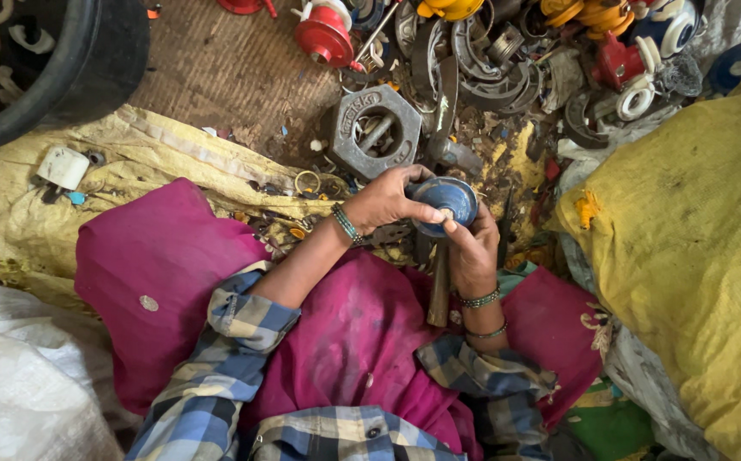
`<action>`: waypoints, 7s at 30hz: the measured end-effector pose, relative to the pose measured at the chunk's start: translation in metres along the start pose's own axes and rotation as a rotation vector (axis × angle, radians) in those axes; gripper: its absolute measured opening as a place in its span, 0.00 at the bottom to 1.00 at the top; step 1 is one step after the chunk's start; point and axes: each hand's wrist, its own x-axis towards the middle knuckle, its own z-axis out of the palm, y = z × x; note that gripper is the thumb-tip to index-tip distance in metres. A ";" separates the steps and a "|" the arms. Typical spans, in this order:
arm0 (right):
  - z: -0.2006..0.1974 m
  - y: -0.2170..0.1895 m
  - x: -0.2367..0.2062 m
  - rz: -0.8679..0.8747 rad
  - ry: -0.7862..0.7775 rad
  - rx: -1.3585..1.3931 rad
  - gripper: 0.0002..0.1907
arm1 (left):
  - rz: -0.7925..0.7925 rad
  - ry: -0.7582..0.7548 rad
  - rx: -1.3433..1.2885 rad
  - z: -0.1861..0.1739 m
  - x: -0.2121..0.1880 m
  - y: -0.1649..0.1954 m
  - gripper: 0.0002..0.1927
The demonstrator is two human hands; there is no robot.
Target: The person sits on the floor and uses a hammer and a metal jig to repeatedly strike and shape a small blue metal part. The person adjusts the part's position in the jig multiple times and continues hammering until the end of the clip.
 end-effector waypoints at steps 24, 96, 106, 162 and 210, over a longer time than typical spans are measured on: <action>-0.021 0.003 0.015 0.104 0.135 0.158 0.21 | 0.116 0.418 0.731 0.008 0.007 0.004 0.24; -0.036 0.012 0.016 0.201 0.211 -0.134 0.07 | 0.405 0.733 0.906 -0.012 0.000 0.018 0.26; -0.046 0.023 0.018 0.121 0.350 -0.180 0.09 | 0.313 0.666 1.009 -0.020 0.007 0.014 0.31; -0.055 0.047 0.018 0.406 0.185 -0.025 0.16 | 0.414 0.536 1.427 -0.035 0.020 -0.027 0.30; 0.032 -0.074 -0.040 -0.667 0.249 -1.211 0.35 | 0.174 0.622 1.679 -0.015 0.030 -0.031 0.14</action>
